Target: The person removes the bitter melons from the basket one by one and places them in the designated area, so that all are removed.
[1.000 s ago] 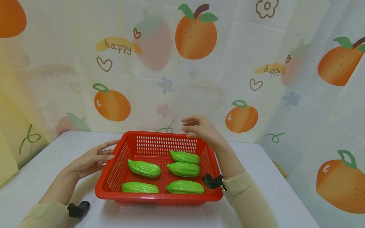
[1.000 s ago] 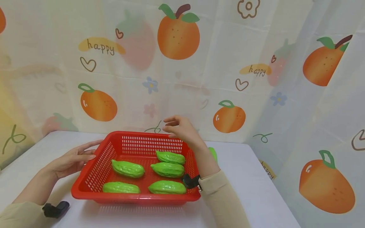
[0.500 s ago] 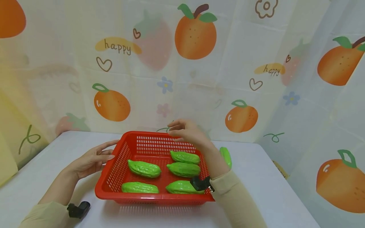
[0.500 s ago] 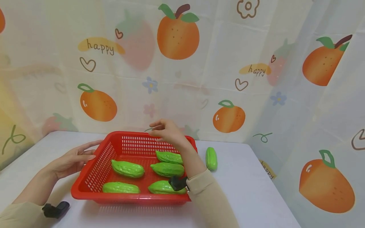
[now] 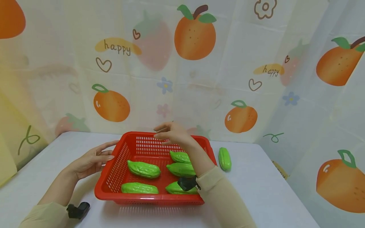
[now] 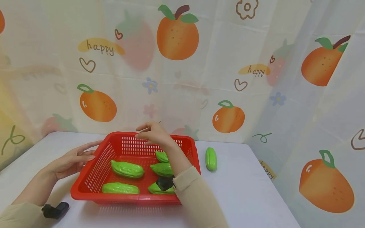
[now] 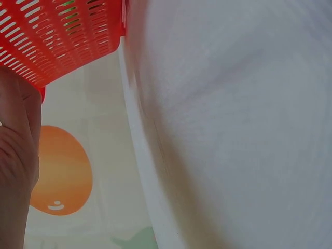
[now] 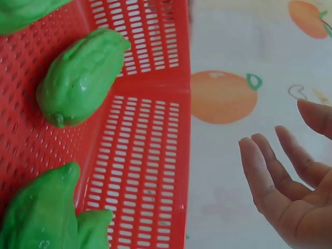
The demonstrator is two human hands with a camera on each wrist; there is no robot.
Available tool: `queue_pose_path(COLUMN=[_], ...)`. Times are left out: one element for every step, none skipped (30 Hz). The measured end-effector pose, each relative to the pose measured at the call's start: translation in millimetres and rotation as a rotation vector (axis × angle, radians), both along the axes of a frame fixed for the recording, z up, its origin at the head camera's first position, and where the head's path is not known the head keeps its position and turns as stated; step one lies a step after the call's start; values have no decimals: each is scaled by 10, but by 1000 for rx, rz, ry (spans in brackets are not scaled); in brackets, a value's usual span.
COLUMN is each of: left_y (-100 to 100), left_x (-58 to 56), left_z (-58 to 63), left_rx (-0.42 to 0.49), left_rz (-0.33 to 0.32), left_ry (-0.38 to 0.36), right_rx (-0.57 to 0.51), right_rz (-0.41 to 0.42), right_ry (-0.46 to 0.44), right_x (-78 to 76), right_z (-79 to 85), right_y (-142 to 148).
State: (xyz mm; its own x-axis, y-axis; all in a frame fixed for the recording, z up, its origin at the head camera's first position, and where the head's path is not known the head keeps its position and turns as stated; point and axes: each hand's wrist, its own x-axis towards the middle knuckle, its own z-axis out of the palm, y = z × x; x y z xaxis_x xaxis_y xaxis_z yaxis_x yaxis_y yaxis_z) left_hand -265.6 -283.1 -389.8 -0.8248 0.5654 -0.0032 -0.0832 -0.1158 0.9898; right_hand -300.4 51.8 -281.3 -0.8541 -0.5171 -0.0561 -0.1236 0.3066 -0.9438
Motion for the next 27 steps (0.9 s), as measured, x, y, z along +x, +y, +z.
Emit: queue_pose_path(left_y=[1,3,6,10,14,18,20,23,25,27,29,30,31,30,29,28,27,25,23,21,19,17,15,12,9,5,1], left_x=[2,3,5,6,7,7,8,8,9,9,10,10,10,10,10,10,10,10,9,9,9,7,7,6,6,6,6], left_z=[0,0,1,1,2,1,1,1,0,0,0,0,1,0,0,0,0,-1,-1,-2,-2,-4,-5,-7,-8,-10,-12], left_rx=[4,5,4,2,-2,-5,-8,-11,-14,-15,-15,-15,-14,-13,-12,-11,-10,-11,-11,-13,-15,-17,-18,-18,-18,-16,-14], left_rz=[-1,0,3,7,10,15,17,19,20,20,20,21,21,22,23,23,24,25,26,27,28,28,29,29,30,29,29], left_ry=[-3,-6,-8,-10,-12,-13,-14,-12,-11,-11,-11,-10,-9,-8,-8,-8,-7,-6,-7,-7,-7,-6,-6,-6,-6,-5,-4], right_rx=[7,13,22,34,42,51,58,65,70,74,77,83,86,89,93,101,108,117,124,136,148,158,164,173,179,189,200], right_rz=[-2,-6,-10,-14,-14,-11,-7,-3,4,11,17,23,29,36,44,55,63,72,79,81,87,91,94,97,102,108,116], right_ry=[4,10,18,29,37,41,43,43,38,32,24,16,9,3,-2,-4,-11,-19,-28,-33,-39,-46,-56,-58,-62,-63,-64], right_x=[1,-1,0,1,2,1,0,0,-4,-10,-15,-22,-29,-39,-54,-61,-69,-76,-82,-86,-88,-85,-83,-81,-78,-77,-76], right_z=[1,-2,-5,-12,-22,-37,-56,-80,-108,-138,-165,-191,-215,-240,-266,-286,-304,-323,-343,-361,-377,-390,-402,-415,-427,-439,-451], right_y=[-21,-43,-61,-77,-89,-99,-108,-115,-119,-122,-125,-129,-134,-138,-144,-148,-154,-160,-163,-167,-170,-173,-174,-176,-177,-179,-182])
